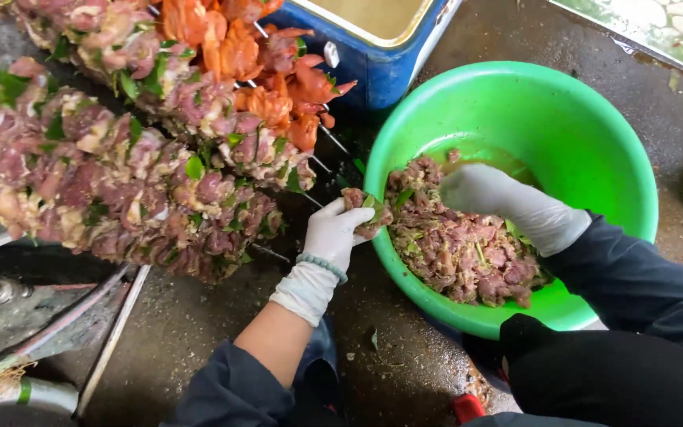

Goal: The person mixes marinated meat and herbs in a green bowl with gloved hands, then threads the mixture onto metal skewers. They arrange the completed skewers on a metal rack alongside other skewers containing red ingredients.

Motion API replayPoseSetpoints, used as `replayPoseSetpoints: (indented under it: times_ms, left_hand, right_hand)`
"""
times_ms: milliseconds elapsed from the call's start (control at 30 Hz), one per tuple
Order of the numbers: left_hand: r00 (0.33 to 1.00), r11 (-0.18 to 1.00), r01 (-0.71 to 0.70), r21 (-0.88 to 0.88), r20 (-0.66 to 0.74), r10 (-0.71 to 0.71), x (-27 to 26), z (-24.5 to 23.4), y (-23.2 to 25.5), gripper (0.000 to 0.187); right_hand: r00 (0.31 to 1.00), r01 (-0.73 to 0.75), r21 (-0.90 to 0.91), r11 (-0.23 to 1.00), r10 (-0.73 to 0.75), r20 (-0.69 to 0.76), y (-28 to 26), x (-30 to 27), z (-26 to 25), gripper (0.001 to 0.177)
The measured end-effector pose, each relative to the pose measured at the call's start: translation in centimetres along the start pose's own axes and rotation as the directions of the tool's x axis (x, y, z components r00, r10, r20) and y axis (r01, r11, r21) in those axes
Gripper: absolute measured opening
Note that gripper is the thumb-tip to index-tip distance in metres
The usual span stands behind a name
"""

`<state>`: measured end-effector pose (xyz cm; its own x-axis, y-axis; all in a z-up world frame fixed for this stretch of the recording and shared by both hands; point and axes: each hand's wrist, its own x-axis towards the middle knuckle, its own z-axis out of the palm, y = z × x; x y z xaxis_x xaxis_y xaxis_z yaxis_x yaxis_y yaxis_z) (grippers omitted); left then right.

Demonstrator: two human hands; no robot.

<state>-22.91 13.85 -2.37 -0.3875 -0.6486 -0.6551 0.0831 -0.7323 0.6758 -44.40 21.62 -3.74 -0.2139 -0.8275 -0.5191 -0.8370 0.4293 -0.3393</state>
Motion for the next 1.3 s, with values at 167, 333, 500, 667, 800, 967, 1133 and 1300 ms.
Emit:
replayPoseSetpoints:
  times_ms: [167, 333, 500, 667, 800, 967, 1133, 1300]
  left_hand:
    - [1.000, 0.999, 0.032, 0.038, 0.000, -0.032, 0.3, 0.3, -0.3, 0.026]
    - [0.999, 0.999, 0.034, 0.003, 0.005, -0.034, 1.7, 0.8, -1.4, 0.026]
    - [0.999, 0.997, 0.007, 0.082, 0.044, -0.010, 1.9, 1.2, -1.9, 0.026]
    - [0.992, 0.968, -0.084, 0.235, 0.113, 0.059, 0.5, 2.7, -1.3, 0.026]
    - [0.972, 0.973, -0.038, 0.228, 0.233, -0.017, -1.1, 4.1, -1.9, 0.030]
    - [0.924, 0.987, 0.115, 0.112, 0.353, -0.147, -0.5, 3.9, -2.9, 0.034]
    - [0.932, 0.990, 0.097, 0.107, 0.338, -0.128, -0.6, 3.8, -2.4, 0.031]
    - [0.913, 0.975, 0.207, 0.080, 0.343, -0.221, -1.2, 4.0, -2.1, 0.035]
  right_hand:
    - [0.973, -0.176, -0.202, 0.963, 0.202, 0.115, 3.9, -0.9, 3.4, 0.029]
    - [0.961, -0.258, -0.126, 0.958, 0.267, 0.064, 6.0, -1.2, 6.3, 0.045]
    - [0.972, -0.230, 0.671, 0.705, 0.135, 0.191, -0.8, -6.6, -2.8, 0.026]
    - [0.999, -0.014, 0.897, 0.442, -0.040, 0.035, -1.8, -6.3, -4.3, 0.026]
    - [0.997, 0.080, 0.918, 0.387, -0.026, -0.076, -3.7, -5.9, -4.0, 0.030]
    - [0.997, 0.007, 0.793, 0.609, 0.059, -0.054, -5.6, -6.3, -4.6, 0.024]
    - [0.995, -0.004, 0.793, 0.609, 0.078, -0.054, -6.2, -6.0, -4.3, 0.021]
    - [0.985, 0.071, 0.875, 0.478, 0.106, -0.138, -5.8, -6.2, -3.9, 0.019]
